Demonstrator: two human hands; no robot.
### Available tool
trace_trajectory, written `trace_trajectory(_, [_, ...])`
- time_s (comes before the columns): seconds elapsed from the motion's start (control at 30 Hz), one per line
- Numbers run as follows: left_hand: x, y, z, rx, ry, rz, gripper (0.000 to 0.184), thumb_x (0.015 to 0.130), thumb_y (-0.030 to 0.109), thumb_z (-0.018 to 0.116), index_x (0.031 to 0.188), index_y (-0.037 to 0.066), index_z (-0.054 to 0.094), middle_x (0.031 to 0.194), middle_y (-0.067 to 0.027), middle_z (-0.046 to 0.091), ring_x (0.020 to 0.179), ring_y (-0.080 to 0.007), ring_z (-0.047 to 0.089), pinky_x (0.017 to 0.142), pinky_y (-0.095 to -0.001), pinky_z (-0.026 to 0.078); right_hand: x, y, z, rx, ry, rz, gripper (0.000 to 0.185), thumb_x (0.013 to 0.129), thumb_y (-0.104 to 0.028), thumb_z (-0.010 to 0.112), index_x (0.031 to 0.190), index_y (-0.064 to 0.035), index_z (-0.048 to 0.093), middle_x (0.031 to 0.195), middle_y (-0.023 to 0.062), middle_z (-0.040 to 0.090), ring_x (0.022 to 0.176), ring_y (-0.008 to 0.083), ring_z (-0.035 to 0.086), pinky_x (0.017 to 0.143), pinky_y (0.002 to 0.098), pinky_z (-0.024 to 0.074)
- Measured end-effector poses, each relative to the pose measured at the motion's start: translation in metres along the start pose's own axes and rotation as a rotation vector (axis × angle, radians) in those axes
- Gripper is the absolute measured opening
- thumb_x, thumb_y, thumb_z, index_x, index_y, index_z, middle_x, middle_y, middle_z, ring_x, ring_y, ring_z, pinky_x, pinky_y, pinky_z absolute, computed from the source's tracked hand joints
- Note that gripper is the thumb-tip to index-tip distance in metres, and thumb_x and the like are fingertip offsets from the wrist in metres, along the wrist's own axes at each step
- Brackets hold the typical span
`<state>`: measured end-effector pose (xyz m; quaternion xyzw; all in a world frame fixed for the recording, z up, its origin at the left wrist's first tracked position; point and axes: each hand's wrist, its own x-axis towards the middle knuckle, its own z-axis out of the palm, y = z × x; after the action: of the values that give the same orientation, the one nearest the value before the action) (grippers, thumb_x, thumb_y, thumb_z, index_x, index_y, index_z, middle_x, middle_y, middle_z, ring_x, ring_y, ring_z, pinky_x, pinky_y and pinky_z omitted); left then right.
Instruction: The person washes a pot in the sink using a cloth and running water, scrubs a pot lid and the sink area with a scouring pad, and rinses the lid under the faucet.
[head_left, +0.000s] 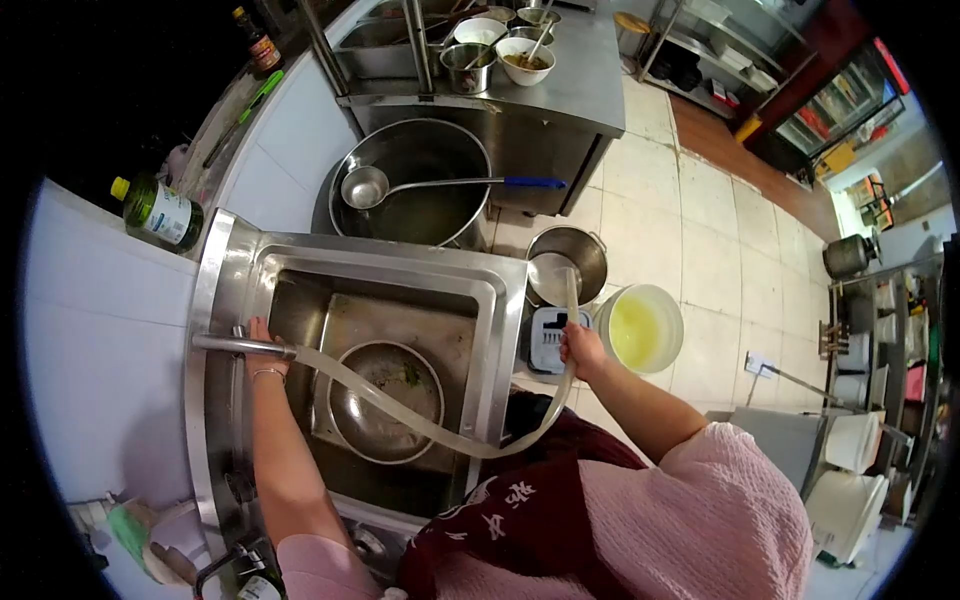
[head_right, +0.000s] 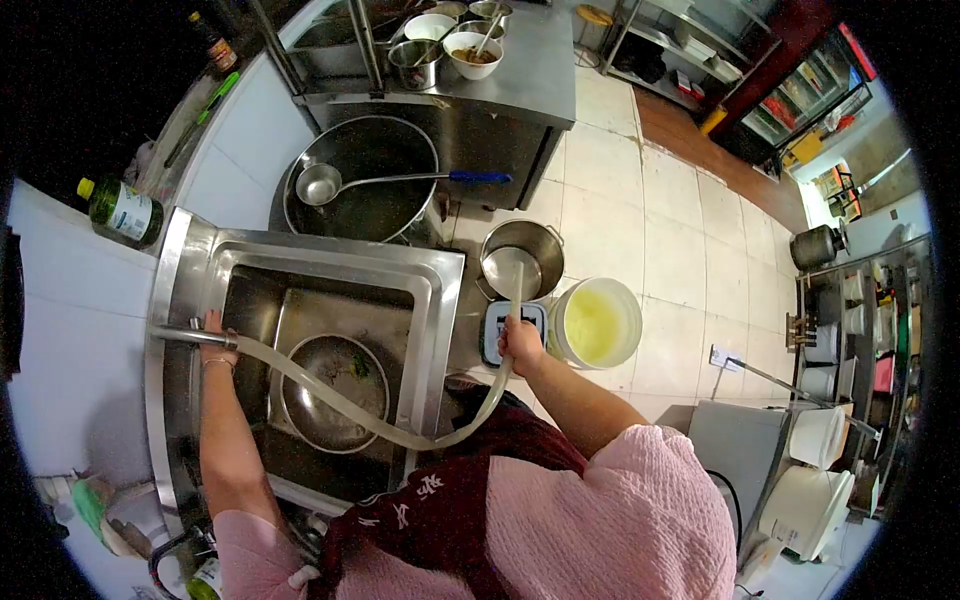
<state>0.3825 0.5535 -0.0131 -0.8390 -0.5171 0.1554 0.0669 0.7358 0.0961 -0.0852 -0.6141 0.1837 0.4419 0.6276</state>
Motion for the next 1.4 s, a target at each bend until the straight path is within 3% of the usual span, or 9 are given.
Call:
trace_trajectory(0.13, [-0.049,0.026,-0.039,-0.310,0.224,-0.056,0.050,0.083,0.016,0.051,0.130,0.002,0.040,0.130,-0.0180,0.041,0.119,-0.0355,0.042,0.099,-0.0410,0.037,0.001,0.003,-0.002,0.001,0.015,0.024,0.029,0.094,-0.025,0.044,0.074,-0.0041,0.045,0.060,0.0057,0.041,0.048,0.0194,0.041,0.046,0.0339,0.0375])
trace_trajectory(0.17, [-0.056,0.021,-0.015,-0.566,0.503,0.068,0.047,0.080,0.011,0.054,0.125,0.001,0.043,0.118,-0.0212,0.046,0.108,-0.0387,0.047,0.093,-0.0445,0.039,0.002,0.004,-0.002,-0.017,0.030,0.031,0.030,0.094,-0.026,0.044,0.073,-0.0043,0.045,0.060,0.0058,0.042,0.049,0.0192,0.041,0.046,0.0337,0.0379])
trace_trajectory(0.47, [-0.255,0.024,-0.001,-0.976,0.350,-0.060,0.035,0.083,0.003,0.054,0.118,0.003,0.049,0.120,-0.0148,0.043,0.097,-0.0257,0.051,0.080,-0.0331,0.046,0.015,0.017,-0.014,-0.073,0.023,-0.010,0.027,0.095,-0.027,0.044,0.084,-0.0023,0.047,0.061,0.0068,0.043,0.048,0.0205,0.043,0.044,0.0355,0.0391])
trace_trajectory(0.53, [-0.296,0.009,0.025,-1.056,0.367,-0.092,0.033,0.084,0.004,0.053,0.117,0.004,0.050,0.119,-0.0112,0.044,0.095,-0.0220,0.052,0.080,-0.0326,0.046,0.011,0.021,-0.015,-0.191,0.085,-0.089,0.027,0.088,-0.026,0.046,0.069,-0.0055,0.047,0.056,0.0080,0.045,0.047,0.0215,0.044,0.044,0.0362,0.0368])
trace_trajectory(0.63, [-0.362,0.000,0.023,-1.113,0.417,-0.203,0.033,0.084,0.004,0.054,0.117,0.005,0.051,0.117,-0.0120,0.046,0.092,-0.0225,0.053,0.080,-0.0331,0.046,0.031,0.032,-0.028,-0.010,0.083,-0.129,0.029,0.088,-0.026,0.046,0.068,-0.0054,0.050,0.061,0.0096,0.047,0.054,0.0222,0.047,0.046,0.0371,0.0373])
trace_trajectory(0.8, [-0.445,-0.019,0.032,-1.031,0.427,-0.439,0.025,0.085,0.012,0.055,0.108,0.003,0.057,0.109,-0.0149,0.053,0.096,-0.0276,0.055,0.080,-0.0347,0.047,0.015,0.011,-0.022,-0.434,0.073,-0.069,0.012,0.084,-0.011,0.045,0.087,-0.0034,0.054,0.067,0.0072,0.049,0.058,0.0195,0.046,0.049,0.0346,0.0376])
trace_trajectory(0.97, [-0.512,-0.033,0.064,-1.199,0.332,-0.763,0.023,0.088,0.017,0.052,0.103,0.002,0.060,0.101,-0.0144,0.061,0.090,-0.0263,0.060,0.078,-0.0340,0.048,0.077,0.011,-0.046,-0.386,-0.017,-0.101,0.025,0.089,-0.031,0.049,0.093,-0.0076,0.055,0.077,0.0091,0.054,0.067,0.0227,0.050,0.058,0.0398,0.0432])
trace_trajectory(1.33, [-0.472,-0.228,0.137,-1.141,0.829,-0.949,0.032,0.089,0.023,0.050,0.109,-0.001,0.055,0.114,-0.0183,0.056,0.103,-0.0284,0.056,0.088,-0.0349,0.043,0.043,-0.018,-0.027,-0.501,-0.041,-0.083,0.026,0.089,-0.030,0.043,0.082,-0.0062,0.050,0.065,0.0062,0.049,0.048,0.0191,0.044,0.042,0.0340,0.0397])
trace_trajectory(1.4, [-0.449,-0.265,0.152,-1.112,0.674,-1.141,0.041,0.093,0.028,0.042,0.123,0.000,0.045,0.095,-0.0124,0.063,0.074,-0.0204,0.065,0.063,-0.0313,0.049,0.053,-0.022,-0.027,-0.534,0.055,-0.072,0.031,0.091,-0.033,0.040,0.077,-0.0078,0.053,0.063,0.0061,0.047,0.050,0.0177,0.044,0.043,0.0323,0.0379])
